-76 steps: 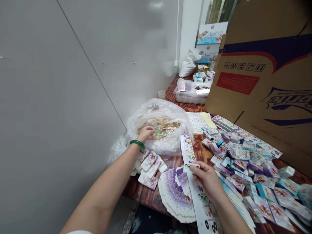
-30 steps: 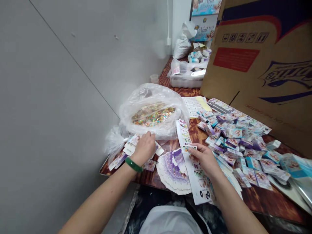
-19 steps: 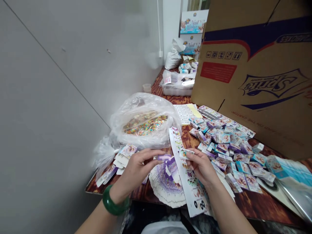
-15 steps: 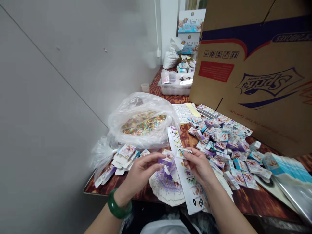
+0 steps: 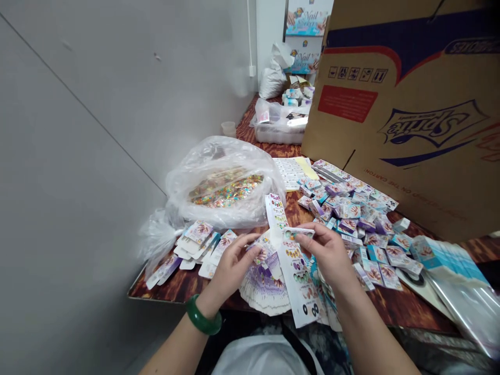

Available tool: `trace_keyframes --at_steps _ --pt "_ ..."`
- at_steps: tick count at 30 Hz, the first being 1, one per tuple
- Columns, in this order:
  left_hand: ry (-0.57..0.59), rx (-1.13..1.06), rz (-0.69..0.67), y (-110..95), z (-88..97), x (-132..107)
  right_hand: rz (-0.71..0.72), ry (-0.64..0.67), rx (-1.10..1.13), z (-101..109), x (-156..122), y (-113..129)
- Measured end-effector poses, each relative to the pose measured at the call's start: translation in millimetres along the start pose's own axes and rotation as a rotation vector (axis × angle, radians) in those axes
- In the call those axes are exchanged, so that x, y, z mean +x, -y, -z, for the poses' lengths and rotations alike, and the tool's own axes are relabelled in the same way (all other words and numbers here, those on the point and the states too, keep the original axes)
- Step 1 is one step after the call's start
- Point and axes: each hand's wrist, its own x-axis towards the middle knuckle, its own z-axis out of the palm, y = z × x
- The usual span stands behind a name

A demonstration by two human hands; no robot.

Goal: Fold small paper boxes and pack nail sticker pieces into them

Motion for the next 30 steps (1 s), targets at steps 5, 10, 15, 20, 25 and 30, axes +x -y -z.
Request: trace_keyframes --at_steps 5,10,15,20,25,30 --pt "0.065 -0.148 0.081 2.3 -7.3 -2.7 0.064 0.048 -0.311 -5.1 3.8 -4.8" --pt "0.092 -0.127 0.085 1.0 -13.1 -2.5 0.114 0.104 -0.404 -5.6 5.3 -13.6" --pt "0.168 -0.270 0.136 3.2 -13.3 -1.0 -0.056 0.151 -0.186 -10.3 4.4 -16.7" --pt "0.135 -0.348 0.181 6.6 -14.1 -2.5 -0.236 0.378 -0.050 -9.4 0.7 -9.6" --pt "0.116 -0.305 0.193 6.8 -18.9 -4.6 -0.292 0.391 -0.094 -16.0 0.9 -16.8" --pt "0.113 -0.381 0.185 11.9 -20.5 -4.1 -0.012 0.099 -0.380 -19.1 4.8 -27.1"
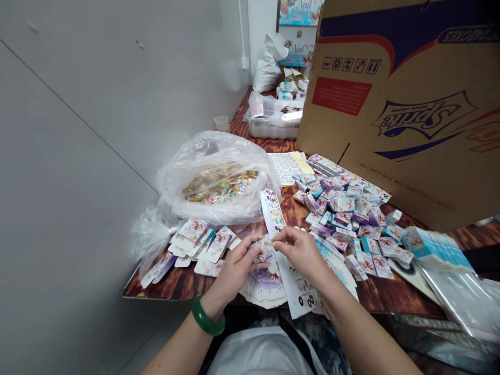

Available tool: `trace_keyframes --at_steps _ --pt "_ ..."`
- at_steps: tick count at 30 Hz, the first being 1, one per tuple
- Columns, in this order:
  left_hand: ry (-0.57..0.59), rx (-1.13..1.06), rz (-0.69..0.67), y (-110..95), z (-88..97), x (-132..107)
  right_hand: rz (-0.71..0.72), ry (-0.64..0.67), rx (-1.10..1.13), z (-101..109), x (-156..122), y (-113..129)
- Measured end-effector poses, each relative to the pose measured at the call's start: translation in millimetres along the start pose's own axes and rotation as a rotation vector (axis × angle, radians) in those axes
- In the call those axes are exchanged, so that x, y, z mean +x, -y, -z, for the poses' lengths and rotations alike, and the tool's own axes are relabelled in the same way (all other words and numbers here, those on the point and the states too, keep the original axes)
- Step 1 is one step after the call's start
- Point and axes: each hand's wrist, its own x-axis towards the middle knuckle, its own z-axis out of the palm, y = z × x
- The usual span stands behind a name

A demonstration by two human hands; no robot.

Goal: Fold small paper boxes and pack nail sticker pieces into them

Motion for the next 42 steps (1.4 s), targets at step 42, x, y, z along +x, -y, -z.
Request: trace_keyframes --at_steps 42 --pt "-0.006 0.122 0.166 -9.0 6.2 15.1 0.037 0.047 0.218 -1.0 6.1 -12.3"
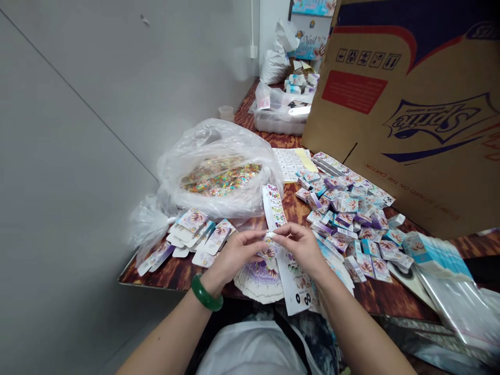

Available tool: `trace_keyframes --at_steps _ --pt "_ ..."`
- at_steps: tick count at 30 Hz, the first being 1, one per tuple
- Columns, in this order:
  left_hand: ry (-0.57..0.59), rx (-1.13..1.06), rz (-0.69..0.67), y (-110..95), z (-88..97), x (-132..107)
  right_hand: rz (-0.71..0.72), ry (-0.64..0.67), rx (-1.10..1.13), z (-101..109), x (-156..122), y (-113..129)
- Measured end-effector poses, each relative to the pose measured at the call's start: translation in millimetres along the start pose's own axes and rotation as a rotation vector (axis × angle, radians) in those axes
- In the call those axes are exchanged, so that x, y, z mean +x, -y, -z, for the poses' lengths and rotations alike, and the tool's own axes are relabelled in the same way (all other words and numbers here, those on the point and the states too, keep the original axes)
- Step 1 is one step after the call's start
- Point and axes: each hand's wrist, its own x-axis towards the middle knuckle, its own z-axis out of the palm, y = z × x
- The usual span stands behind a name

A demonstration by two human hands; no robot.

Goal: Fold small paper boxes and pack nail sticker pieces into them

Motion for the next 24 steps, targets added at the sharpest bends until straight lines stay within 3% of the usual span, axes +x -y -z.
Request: trace_keyframes --at_steps 4,9,13,18,21,24 --pt "-0.030 0.016 -0.021 -3.4 -5.2 -1.4 0.025 -0.060 -0.014 -3.1 -1.5 3.3" --pt "-0.080 -0.040 0.014 -8.1 -9.5 -4.2 0.241 -0.058 -0.113 -4.1 -9.4 7.1" --pt "-0.053 -0.119 0.038 -4.7 -10.4 -4.2 0.358 -0.021 -0.168 -4.7 -17.8 2.6" --pt "-0.035 -0.119 0.091 -0.3 -14.1 -1.2 0.180 -0.013 -0.151 4.7 -22.4 -10.9" --pt "-0.018 -0.016 0.101 -7.7 -10.5 -0.9 0.071 -0.178 -0.115 41.5 -16.6 -12.6" --pt "-0.069 0.069 0.045 -15.1 -1.8 -0.9 0.092 -0.589 -0.400 86.1 -7.7 -10.8"
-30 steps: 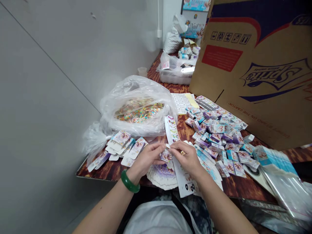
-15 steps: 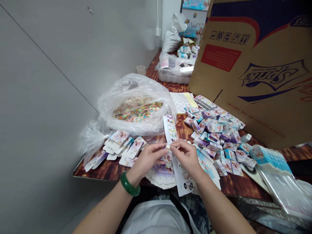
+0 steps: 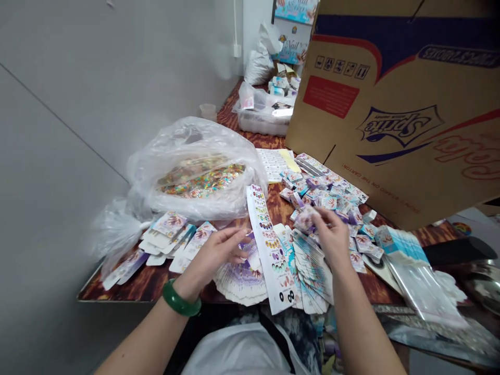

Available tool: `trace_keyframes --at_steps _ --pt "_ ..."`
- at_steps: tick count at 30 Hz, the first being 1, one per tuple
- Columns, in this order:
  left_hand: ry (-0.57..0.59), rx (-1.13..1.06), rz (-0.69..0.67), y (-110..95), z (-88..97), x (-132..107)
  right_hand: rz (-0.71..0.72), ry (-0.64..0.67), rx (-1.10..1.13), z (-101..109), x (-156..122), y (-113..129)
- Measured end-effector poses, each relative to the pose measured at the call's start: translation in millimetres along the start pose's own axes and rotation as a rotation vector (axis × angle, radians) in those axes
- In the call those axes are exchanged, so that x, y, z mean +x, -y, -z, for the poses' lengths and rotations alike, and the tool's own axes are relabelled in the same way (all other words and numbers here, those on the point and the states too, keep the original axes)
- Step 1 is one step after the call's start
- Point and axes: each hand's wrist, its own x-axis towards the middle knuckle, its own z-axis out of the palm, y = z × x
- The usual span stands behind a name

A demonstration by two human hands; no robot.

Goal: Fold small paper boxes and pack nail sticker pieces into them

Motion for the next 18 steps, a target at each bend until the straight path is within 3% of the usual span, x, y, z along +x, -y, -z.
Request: trace_keyframes --at_steps 2,3,4,7,9,13,18 --pt "-0.044 -0.004 -0.024 -0.7 4.5 0.9 0.082 -0.170 -0.284 5.4 10.8 -4.7" --pt "-0.061 -0.016 -0.033 -0.1 5.4 1.6 0.103 -0.148 -0.358 1.3 11.3 -4.3" --pt "-0.072 -0.027 -0.037 0.8 5.3 2.3 0.108 -0.059 -0.385 -7.2 8.7 -2.0" --pt "-0.072 -0.041 -0.041 2.8 0.9 3.3 0.100 0.368 -0.444 -48.9 -9.1 11.3" --pt "-0.065 -0.036 -0.045 3.2 -1.8 2.8 0.085 0.514 -0.618 -76.9 -19.4 19.7" --pt "-0.086 -0.026 -0.046 5.1 -0.6 1.4 -0.007 0.609 -0.762 -103.9 -21.5 25.0" --pt "-0.100 -0.040 -0.038 9.9 2.9 4.6 -0.028 0.589 -0.702 -102.2 -16.1 21.7"
